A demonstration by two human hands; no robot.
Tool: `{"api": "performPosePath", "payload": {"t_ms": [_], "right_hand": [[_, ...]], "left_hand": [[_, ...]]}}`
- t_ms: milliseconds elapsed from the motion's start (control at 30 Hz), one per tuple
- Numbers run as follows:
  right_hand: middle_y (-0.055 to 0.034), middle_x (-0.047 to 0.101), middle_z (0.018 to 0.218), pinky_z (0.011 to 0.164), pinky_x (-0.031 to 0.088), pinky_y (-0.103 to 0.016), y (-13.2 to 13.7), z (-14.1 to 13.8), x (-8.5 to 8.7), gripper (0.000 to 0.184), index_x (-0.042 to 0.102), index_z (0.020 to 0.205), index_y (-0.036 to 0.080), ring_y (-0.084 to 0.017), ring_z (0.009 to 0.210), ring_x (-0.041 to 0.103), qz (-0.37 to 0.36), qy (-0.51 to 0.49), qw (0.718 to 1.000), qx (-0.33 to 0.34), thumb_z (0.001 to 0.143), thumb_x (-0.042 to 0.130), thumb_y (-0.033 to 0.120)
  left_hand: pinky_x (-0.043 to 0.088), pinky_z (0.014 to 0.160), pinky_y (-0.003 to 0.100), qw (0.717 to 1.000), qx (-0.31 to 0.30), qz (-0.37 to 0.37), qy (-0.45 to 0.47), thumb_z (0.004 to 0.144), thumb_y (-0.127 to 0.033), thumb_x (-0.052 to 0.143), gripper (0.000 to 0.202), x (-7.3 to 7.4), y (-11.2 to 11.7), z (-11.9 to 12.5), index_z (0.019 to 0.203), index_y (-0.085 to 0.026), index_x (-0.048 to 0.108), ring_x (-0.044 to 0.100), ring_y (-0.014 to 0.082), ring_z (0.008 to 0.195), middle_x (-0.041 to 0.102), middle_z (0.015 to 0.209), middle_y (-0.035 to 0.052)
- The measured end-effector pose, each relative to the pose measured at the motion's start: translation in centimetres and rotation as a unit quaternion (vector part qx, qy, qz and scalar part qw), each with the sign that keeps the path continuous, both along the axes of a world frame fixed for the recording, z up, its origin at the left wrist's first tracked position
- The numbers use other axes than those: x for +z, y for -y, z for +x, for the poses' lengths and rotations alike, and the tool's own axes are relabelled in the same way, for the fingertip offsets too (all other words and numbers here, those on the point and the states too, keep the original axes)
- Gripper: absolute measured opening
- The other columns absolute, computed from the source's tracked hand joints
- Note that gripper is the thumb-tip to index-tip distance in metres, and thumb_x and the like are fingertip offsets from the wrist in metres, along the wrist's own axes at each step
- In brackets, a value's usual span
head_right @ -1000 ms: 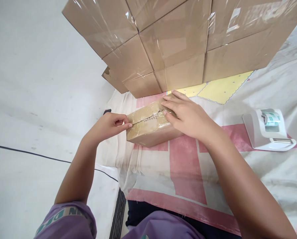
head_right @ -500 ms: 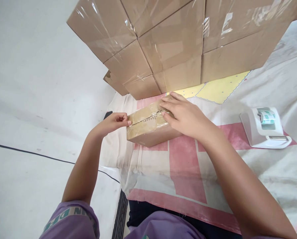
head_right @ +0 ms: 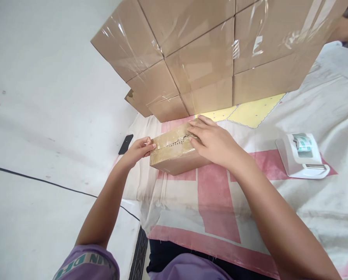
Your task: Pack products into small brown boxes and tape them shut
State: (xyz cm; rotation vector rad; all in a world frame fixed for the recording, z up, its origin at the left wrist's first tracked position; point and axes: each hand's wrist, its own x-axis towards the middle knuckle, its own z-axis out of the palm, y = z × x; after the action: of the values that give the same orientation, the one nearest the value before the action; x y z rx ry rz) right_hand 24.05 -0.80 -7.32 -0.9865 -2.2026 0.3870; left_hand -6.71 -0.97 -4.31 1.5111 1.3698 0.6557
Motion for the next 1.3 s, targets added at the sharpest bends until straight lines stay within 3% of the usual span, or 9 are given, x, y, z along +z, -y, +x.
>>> {"api": "performPosePath", "payload": {"t_ms": [267, 433, 600, 733, 933, 1067, 1167, 1233, 1300], "right_hand": [[-0.0036, 0.063, 0.140, 0.110, 0.047, -0.054, 0.4, -0.6, -0.5, 0.035, 0.069, 0.123, 0.025, -0.033, 0.146, 0.038, -0.014, -0.018, 0.998, -0.053, 0.098, 0.045, 0.029], [-0.0097, 0.052, 0.152, 0.120, 0.035, -0.054, -0.1, -0.9, -1.4, 0.038, 0.067, 0.124, 0.021, -0.032, 0.146, 0.040, -0.078, -0.153, 0.982, -0.085, 0.089, 0.060, 0.031], [-0.0053, 0.034, 0.164, 0.125, 0.026, -0.046, 0.1, 0.6, -2.4, 0.070, 0.037, 0.154, 0.029, -0.025, 0.151, 0.031, -0.229, -0.307, 0.924, -0.001, 0.089, 0.061, 0.039], [-0.0032, 0.008, 0.171, 0.127, 0.013, -0.049, 0.2, 2.6, -2.1, 0.101, 0.012, 0.162, 0.036, -0.027, 0.158, 0.007, -0.244, -0.188, 0.949, 0.067, 0.082, 0.073, 0.043], [-0.0095, 0.016, 0.164, 0.124, 0.022, -0.048, 3.3, 3.2, -1.3, 0.113, 0.022, 0.161, 0.031, -0.032, 0.155, 0.012, -0.216, -0.070, 0.971, 0.079, 0.068, 0.085, 0.042], [-0.0117, 0.029, 0.153, 0.114, 0.040, -0.044, 8.3, 3.8, -2.6, 0.093, 0.046, 0.147, 0.029, -0.034, 0.144, 0.037, -0.144, -0.115, 0.983, -0.003, 0.062, 0.085, 0.035], [-0.0148, 0.036, 0.150, 0.109, 0.045, -0.049, 12.2, 7.3, -2.6, 0.077, 0.054, 0.138, 0.026, -0.039, 0.140, 0.042, -0.028, -0.140, 0.984, -0.107, 0.069, 0.081, 0.046], [-0.0153, 0.047, 0.142, 0.106, 0.043, -0.057, 14.3, 11.0, -1.5, 0.066, 0.057, 0.135, 0.027, -0.042, 0.136, 0.044, 0.070, -0.147, 0.963, -0.213, 0.078, 0.070, 0.058], [-0.0138, 0.058, 0.130, 0.106, 0.038, -0.065, 15.5, 15.0, 0.0, 0.061, 0.060, 0.131, 0.032, -0.045, 0.130, 0.048, 0.158, -0.154, 0.909, -0.355, 0.080, 0.065, 0.065]], "left_hand": [[0.027, 0.055, 0.020, 0.999, -0.031, 0.010, -0.011, 0.082, -0.041, 0.075, 0.047, 0.4, 1.4, 0.1, 0.080, -0.024, 0.032, 0.036, 0.0075, 0.061, 0.036, 0.069, -0.0091], [0.025, 0.052, 0.019, 1.000, 0.001, -0.007, 0.012, 0.084, -0.045, 0.072, 0.045, -0.3, 1.8, 0.0, 0.083, -0.024, 0.031, 0.037, 0.0074, 0.058, 0.038, 0.069, -0.0094], [0.020, 0.048, 0.018, 0.998, 0.047, -0.011, 0.032, 0.086, -0.049, 0.067, 0.044, -1.7, 1.7, -0.2, 0.083, -0.025, 0.031, 0.034, 0.0073, 0.051, 0.037, 0.063, -0.0103], [0.018, 0.047, 0.018, 0.996, 0.055, -0.005, 0.070, 0.083, -0.050, 0.069, 0.045, -2.7, 1.7, -0.4, 0.082, -0.025, 0.032, 0.032, 0.0073, 0.050, 0.035, 0.062, -0.0103], [0.022, 0.049, 0.019, 0.990, 0.080, -0.028, 0.115, 0.082, -0.060, 0.068, 0.048, -4.1, 1.8, -0.6, 0.079, -0.022, 0.039, 0.034, 0.0074, 0.054, 0.039, 0.067, -0.0081], [0.019, 0.049, 0.018, 0.986, 0.052, -0.044, 0.152, 0.082, -0.068, 0.063, 0.051, -5.4, 1.4, -0.4, 0.081, -0.022, 0.040, 0.031, 0.0076, 0.054, 0.039, 0.063, -0.0082], [0.011, 0.048, 0.020, 0.981, 0.013, -0.069, 0.181, 0.084, -0.076, 0.052, 0.053, -7.0, 0.6, -0.2, 0.085, -0.024, 0.041, 0.018, 0.0076, 0.049, 0.034, 0.055, -0.0101], [0.011, 0.047, 0.021, 0.980, 0.013, -0.066, 0.189, 0.084, -0.076, 0.051, 0.054, -8.3, 0.0, 0.0, 0.083, -0.023, 0.042, 0.018, 0.0079, 0.049, 0.037, 0.054, -0.0092], [0.013, 0.046, 0.021, 0.979, 0.035, -0.057, 0.194, 0.083, -0.074, 0.055, 0.053, -9.6, -0.3, 0.1, 0.079, -0.023, 0.041, 0.020, 0.0082, 0.050, 0.040, 0.056, -0.0076]]}}
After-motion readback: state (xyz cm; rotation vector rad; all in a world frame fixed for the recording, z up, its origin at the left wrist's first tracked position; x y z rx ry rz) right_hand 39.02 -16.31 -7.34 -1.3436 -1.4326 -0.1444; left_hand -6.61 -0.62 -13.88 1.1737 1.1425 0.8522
